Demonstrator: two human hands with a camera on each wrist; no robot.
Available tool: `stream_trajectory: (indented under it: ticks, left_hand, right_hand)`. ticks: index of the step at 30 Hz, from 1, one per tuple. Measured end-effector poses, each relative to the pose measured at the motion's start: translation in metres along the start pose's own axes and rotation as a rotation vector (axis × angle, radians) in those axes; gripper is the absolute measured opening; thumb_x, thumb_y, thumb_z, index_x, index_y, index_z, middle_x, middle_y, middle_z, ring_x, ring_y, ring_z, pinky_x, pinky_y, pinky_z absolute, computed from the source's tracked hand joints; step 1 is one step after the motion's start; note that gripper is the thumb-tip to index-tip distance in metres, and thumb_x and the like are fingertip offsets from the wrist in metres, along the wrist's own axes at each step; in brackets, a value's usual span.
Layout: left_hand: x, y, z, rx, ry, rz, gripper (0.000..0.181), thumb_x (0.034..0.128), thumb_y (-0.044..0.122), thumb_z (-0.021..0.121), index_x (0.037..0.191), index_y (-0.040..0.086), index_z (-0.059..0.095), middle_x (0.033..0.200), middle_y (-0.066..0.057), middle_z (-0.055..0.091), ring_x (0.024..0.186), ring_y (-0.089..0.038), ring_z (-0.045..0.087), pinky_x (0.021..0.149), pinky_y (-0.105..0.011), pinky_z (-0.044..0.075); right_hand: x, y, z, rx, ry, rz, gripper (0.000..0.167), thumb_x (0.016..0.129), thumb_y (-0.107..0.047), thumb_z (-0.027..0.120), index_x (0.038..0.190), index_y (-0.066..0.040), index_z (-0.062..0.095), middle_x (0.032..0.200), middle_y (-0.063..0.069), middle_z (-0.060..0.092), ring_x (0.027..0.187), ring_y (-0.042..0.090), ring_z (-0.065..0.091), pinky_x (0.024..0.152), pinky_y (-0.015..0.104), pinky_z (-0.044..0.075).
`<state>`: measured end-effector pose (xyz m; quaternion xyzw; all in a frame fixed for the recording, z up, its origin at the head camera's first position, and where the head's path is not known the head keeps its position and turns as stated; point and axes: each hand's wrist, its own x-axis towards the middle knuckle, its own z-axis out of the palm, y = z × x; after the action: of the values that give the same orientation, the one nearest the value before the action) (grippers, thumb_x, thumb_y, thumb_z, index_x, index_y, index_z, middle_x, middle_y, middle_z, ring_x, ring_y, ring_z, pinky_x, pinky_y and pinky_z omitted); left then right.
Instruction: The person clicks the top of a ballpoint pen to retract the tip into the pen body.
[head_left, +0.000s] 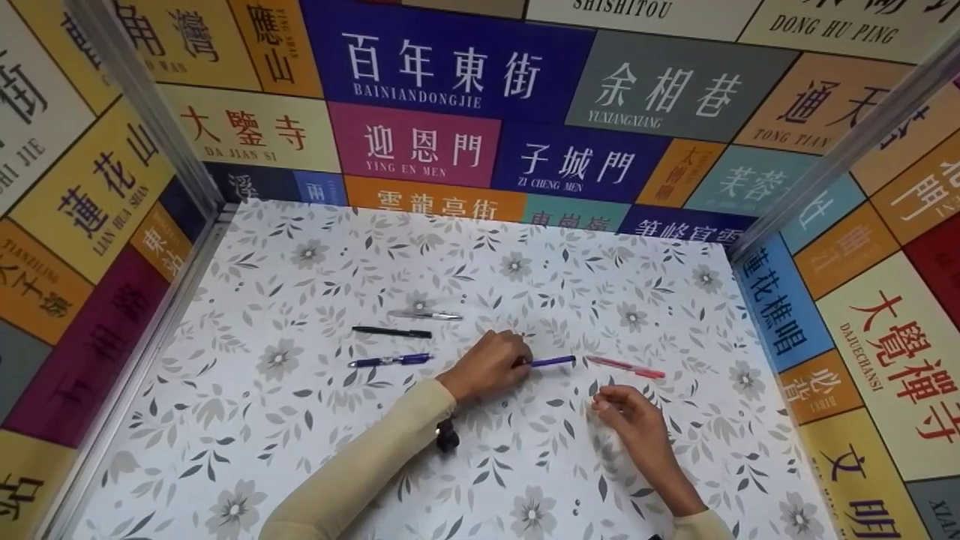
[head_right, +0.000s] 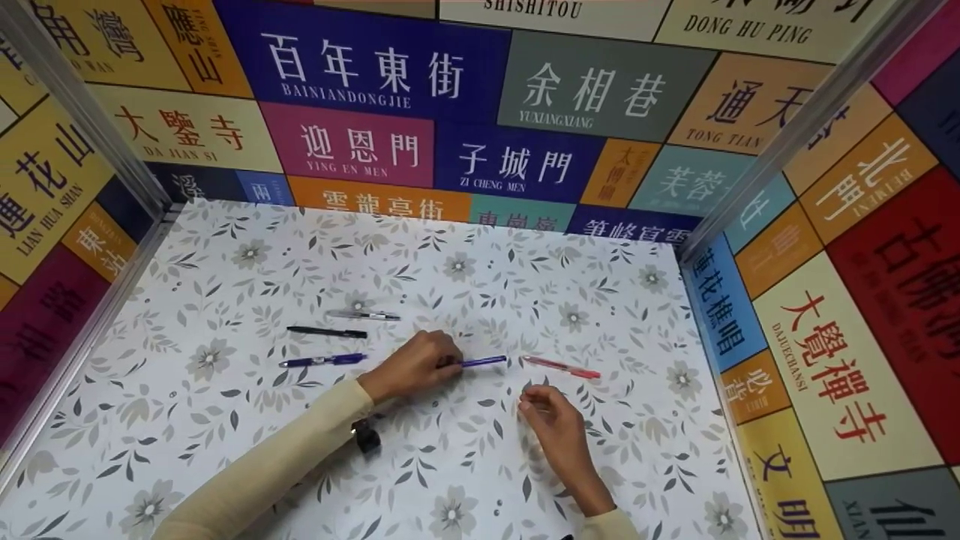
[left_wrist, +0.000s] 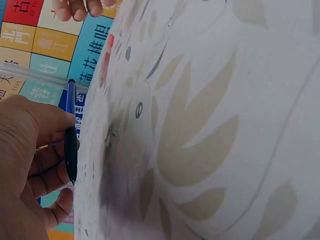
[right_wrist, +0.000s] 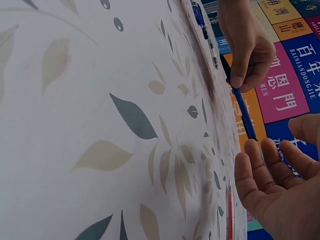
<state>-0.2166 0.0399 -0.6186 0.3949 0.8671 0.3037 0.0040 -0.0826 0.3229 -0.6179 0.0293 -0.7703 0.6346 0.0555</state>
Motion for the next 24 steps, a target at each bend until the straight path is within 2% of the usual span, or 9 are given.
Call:
stream_trajectory:
  ticks: [5, 9, 13, 18, 24]
  left_hand:
    - [-0.006, 0.005, -0.009, -0.019, 0.035, 0.040, 0.010, 0.0998, 0.015, 0.080, 0.106, 0.009, 0.085, 0.096, -0.001, 0.079, 0.092, -0.020, 0.069, 0.085, -0.040, 0.051]
    - [-0.010, 0.011, -0.016, -0.028, 0.051, 0.037, 0.011, 0.1002, 0.014, 0.080, 0.107, 0.008, 0.086, 0.097, -0.001, 0.080, 0.092, -0.019, 0.068, 0.087, -0.038, 0.052]
    - [-0.013, 0.017, -0.020, -0.027, 0.067, 0.035, 0.010, 0.1003, 0.014, 0.080, 0.106, 0.008, 0.086, 0.095, -0.001, 0.079, 0.090, -0.017, 0.068, 0.085, -0.035, 0.052]
    - [-0.015, 0.023, -0.023, -0.018, 0.075, 0.023, 0.009, 0.1008, 0.016, 0.080, 0.105, 0.010, 0.086, 0.094, 0.001, 0.079, 0.089, -0.015, 0.066, 0.084, -0.036, 0.051]
    - [-0.017, 0.026, -0.025, -0.015, 0.075, 0.005, 0.010, 0.1016, 0.017, 0.080, 0.105, 0.011, 0.086, 0.094, 0.003, 0.079, 0.090, -0.015, 0.066, 0.085, -0.035, 0.051]
  right_hand:
    - [0.002, -0.005, 0.004, 0.008, -0.005, 0.018, 0.027, 0.105, 0.006, 0.069, 0.129, 0.017, 0.065, 0.122, 0.037, 0.067, 0.104, 0.020, 0.077, 0.092, 0.029, 0.063]
    - [0.006, -0.007, 0.010, -0.005, 0.017, 0.009, 0.026, 0.105, 0.004, 0.070, 0.129, 0.013, 0.067, 0.119, 0.031, 0.070, 0.103, 0.020, 0.077, 0.091, 0.029, 0.063]
    - [0.012, -0.008, 0.016, 0.022, 0.033, -0.006, 0.025, 0.106, 0.004, 0.069, 0.129, 0.013, 0.066, 0.117, 0.035, 0.069, 0.102, 0.020, 0.077, 0.090, 0.031, 0.064]
    - [0.018, -0.009, 0.027, 0.068, 0.031, -0.039, 0.026, 0.107, 0.005, 0.067, 0.130, 0.014, 0.063, 0.117, 0.038, 0.067, 0.101, 0.021, 0.078, 0.088, 0.031, 0.064]
    - [0.026, -0.007, 0.037, 0.076, 0.021, -0.065, 0.029, 0.106, 0.006, 0.067, 0.131, 0.019, 0.061, 0.116, 0.037, 0.068, 0.100, 0.019, 0.078, 0.087, 0.027, 0.063]
